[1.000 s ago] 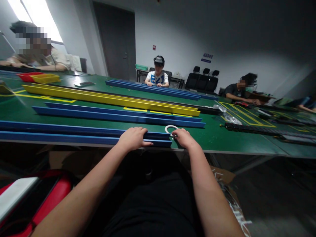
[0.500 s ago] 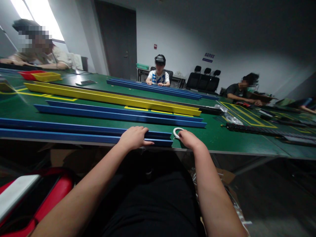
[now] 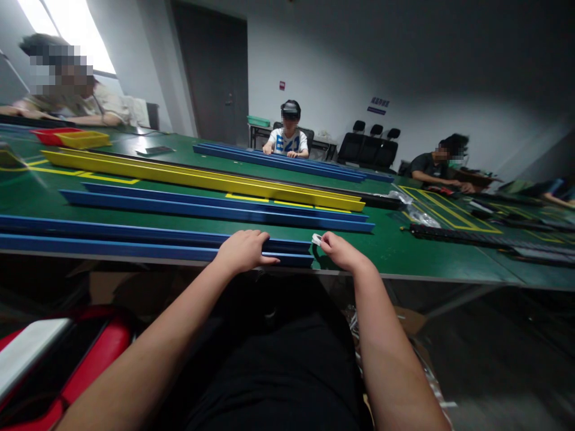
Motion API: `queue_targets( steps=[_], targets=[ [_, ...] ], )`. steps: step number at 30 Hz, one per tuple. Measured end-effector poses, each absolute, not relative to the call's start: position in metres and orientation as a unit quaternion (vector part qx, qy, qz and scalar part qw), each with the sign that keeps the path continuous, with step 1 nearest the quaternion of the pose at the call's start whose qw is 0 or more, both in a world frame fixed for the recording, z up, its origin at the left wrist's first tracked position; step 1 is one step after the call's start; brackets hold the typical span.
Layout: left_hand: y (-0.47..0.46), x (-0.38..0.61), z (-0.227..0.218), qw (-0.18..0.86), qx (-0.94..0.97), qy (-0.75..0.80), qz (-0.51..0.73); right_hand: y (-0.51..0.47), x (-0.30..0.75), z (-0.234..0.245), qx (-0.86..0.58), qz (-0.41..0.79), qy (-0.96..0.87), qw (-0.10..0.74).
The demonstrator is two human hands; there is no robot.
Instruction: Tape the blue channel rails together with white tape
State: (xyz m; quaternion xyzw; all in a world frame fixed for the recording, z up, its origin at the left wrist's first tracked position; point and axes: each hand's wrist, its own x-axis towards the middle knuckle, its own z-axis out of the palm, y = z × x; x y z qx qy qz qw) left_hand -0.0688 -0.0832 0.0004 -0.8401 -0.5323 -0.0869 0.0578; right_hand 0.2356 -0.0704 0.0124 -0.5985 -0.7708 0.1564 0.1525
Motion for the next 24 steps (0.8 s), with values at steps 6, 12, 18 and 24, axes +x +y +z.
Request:
queue_targets(
  steps=[6, 12, 18, 24],
  targets=[
    [-0.085, -0.068, 0.003, 0.053, -0.841, -0.531, -0.093, -0.072, 0.204, 0.011, -0.604, 0.093, -0.766, 0.200],
    [-0.086, -0.067, 0.003, 0.053, -0.839, -0.533, -0.093, -0.088, 0.140, 0.011, -0.600, -0.064, -0.768, 0.213],
    [-0.086, -0.067, 0.002, 0.055, -0.844, -0.525, -0.095, -0.086, 0.101, 0.005, -0.574, -0.064, -0.797, 0.177],
    [-0.086, -0.069, 0.001, 0.064, -0.853, -0.509, -0.099, -0.083, 0.106, 0.005, -0.584, -0.066, -0.788, 0.182]
  ],
)
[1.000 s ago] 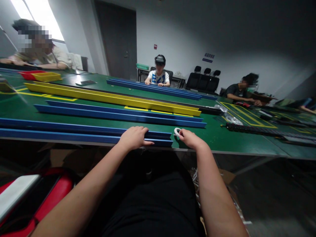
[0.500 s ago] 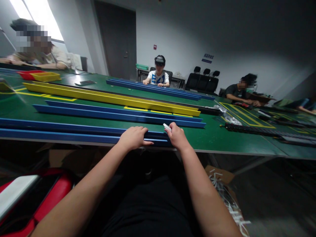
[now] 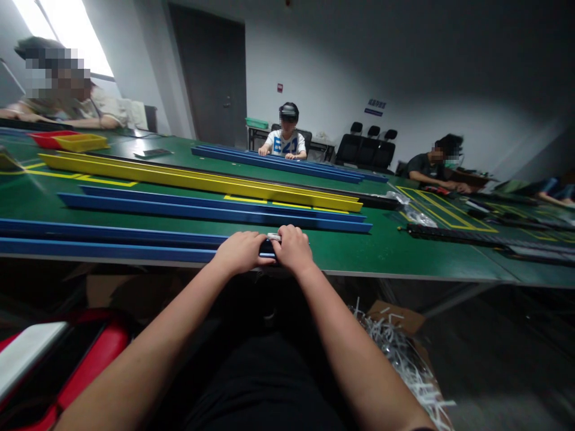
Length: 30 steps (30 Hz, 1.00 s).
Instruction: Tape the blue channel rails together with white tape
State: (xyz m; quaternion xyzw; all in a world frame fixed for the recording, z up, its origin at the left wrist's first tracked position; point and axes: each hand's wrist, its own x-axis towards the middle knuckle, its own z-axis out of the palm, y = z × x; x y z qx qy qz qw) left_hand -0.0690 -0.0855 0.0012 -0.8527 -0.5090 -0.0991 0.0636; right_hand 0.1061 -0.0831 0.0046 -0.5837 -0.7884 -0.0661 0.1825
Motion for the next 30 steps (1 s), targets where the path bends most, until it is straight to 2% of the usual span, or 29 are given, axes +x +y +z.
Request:
queue_targets(
  steps=[10, 17, 21, 30],
  targets=[
    [-0.089, -0.094, 0.007, 0.030, -0.860, -0.493, -0.127, -0.088, 0.101, 0.007, -0.582, -0.065, -0.796, 0.150],
    [-0.085, -0.151, 0.004, 0.058, -0.813, -0.576, -0.058, -0.088, 0.101, 0.006, -0.570, -0.061, -0.805, 0.151],
    [-0.089, -0.148, 0.004, 0.088, -0.810, -0.576, -0.069, -0.089, 0.102, 0.008, -0.566, -0.060, -0.809, 0.143],
    [-0.093, -0.132, 0.010, 0.079, -0.803, -0.587, -0.068, -0.087, 0.106, 0.010, -0.592, -0.052, -0.793, 0.133]
  ],
)
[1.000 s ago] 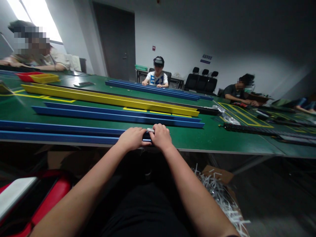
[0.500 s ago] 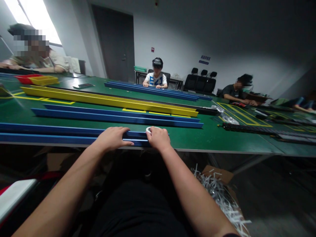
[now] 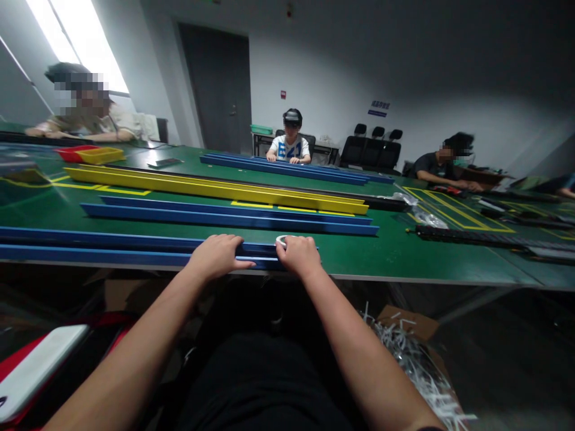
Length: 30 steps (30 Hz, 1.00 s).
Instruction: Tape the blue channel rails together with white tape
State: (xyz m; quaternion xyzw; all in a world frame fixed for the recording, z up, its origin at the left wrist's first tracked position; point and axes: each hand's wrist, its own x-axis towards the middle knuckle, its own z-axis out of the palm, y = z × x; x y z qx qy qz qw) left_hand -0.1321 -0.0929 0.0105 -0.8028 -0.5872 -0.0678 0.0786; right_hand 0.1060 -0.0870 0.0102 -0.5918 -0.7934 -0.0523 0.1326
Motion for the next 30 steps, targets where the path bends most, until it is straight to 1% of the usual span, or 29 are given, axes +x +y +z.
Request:
queue_targets(
  steps=[3, 7, 9, 13, 16, 19, 22, 26, 30],
  targets=[
    [-0.091, -0.102, 0.008, 0.079, -0.815, -0.569, -0.078, -0.087, 0.137, 0.011, -0.607, -0.053, -0.783, 0.127],
    [-0.088, -0.039, 0.003, 0.070, -0.828, -0.547, -0.097, -0.088, 0.204, 0.013, -0.621, -0.048, -0.775, 0.109],
    [-0.087, -0.006, 0.001, 0.067, -0.835, -0.534, -0.115, -0.089, 0.239, 0.013, -0.622, -0.043, -0.773, 0.114],
    [-0.083, 0.049, -0.001, 0.054, -0.839, -0.526, -0.132, -0.086, 0.296, 0.011, -0.639, -0.023, -0.755, 0.142],
    [-0.081, 0.071, -0.003, 0.059, -0.837, -0.525, -0.140, -0.080, 0.323, 0.004, -0.662, 0.011, -0.729, 0.176],
    [-0.082, 0.074, -0.004, 0.071, -0.843, -0.512, -0.152, -0.072, 0.334, -0.002, -0.676, 0.049, -0.707, 0.203],
    [-0.085, 0.064, -0.005, 0.072, -0.858, -0.481, -0.165, -0.069, 0.334, -0.003, -0.681, 0.053, -0.700, 0.205],
    [-0.085, 0.037, -0.006, 0.059, -0.869, -0.456, -0.183, -0.069, 0.315, 0.002, -0.691, -0.001, -0.696, 0.193],
    [-0.077, -0.017, -0.003, 0.047, -0.853, -0.499, -0.144, -0.068, 0.263, 0.007, -0.686, -0.045, -0.708, 0.160]
  ],
)
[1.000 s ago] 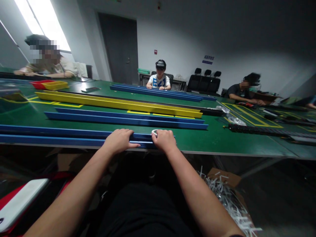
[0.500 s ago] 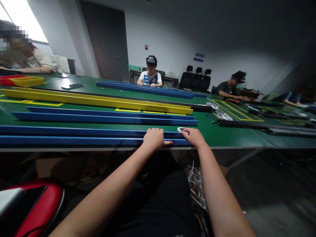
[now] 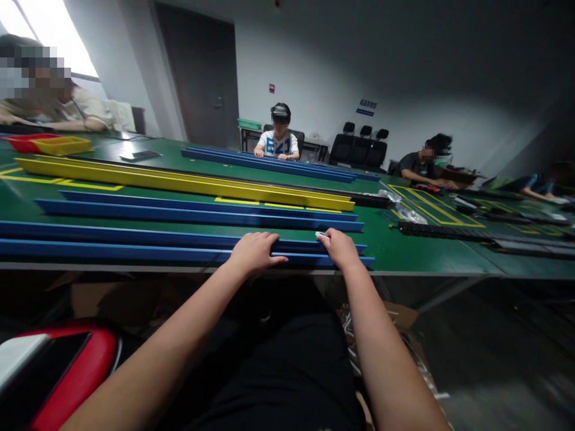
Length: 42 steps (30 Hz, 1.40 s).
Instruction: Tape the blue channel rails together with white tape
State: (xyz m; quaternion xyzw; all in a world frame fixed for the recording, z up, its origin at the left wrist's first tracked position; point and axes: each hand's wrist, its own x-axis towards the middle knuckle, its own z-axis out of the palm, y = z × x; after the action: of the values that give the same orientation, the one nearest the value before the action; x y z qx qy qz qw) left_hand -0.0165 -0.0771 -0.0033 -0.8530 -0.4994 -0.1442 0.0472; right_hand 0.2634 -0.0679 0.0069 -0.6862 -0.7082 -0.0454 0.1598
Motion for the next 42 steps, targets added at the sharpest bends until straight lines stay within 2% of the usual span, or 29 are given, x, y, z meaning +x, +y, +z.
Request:
queue_targets(
  steps=[7, 15, 22, 31, 35, 39, 42],
  targets=[
    [-0.065, -0.139, 0.009, -0.017, -0.818, -0.571, -0.064, -0.068, 0.154, 0.007, -0.618, -0.046, -0.775, 0.125],
    [-0.080, -0.158, 0.005, 0.085, -0.795, -0.594, -0.093, -0.070, 0.133, 0.004, -0.594, -0.052, -0.788, 0.151],
    [-0.083, -0.108, 0.003, 0.087, -0.803, -0.577, -0.120, -0.074, 0.181, 0.000, -0.617, -0.097, -0.761, 0.175],
    [-0.083, 0.010, -0.002, 0.056, -0.818, -0.550, -0.161, -0.077, 0.303, -0.001, -0.659, -0.080, -0.725, 0.184],
    [-0.086, 0.049, -0.003, 0.054, -0.819, -0.544, -0.174, -0.073, 0.336, 0.003, -0.704, -0.052, -0.689, 0.163],
    [-0.087, 0.072, -0.005, 0.058, -0.822, -0.536, -0.184, -0.072, 0.336, 0.009, -0.750, -0.078, -0.643, 0.130],
    [-0.088, 0.075, -0.007, 0.063, -0.828, -0.522, -0.197, -0.075, 0.301, 0.011, -0.761, -0.095, -0.627, 0.137]
  ],
)
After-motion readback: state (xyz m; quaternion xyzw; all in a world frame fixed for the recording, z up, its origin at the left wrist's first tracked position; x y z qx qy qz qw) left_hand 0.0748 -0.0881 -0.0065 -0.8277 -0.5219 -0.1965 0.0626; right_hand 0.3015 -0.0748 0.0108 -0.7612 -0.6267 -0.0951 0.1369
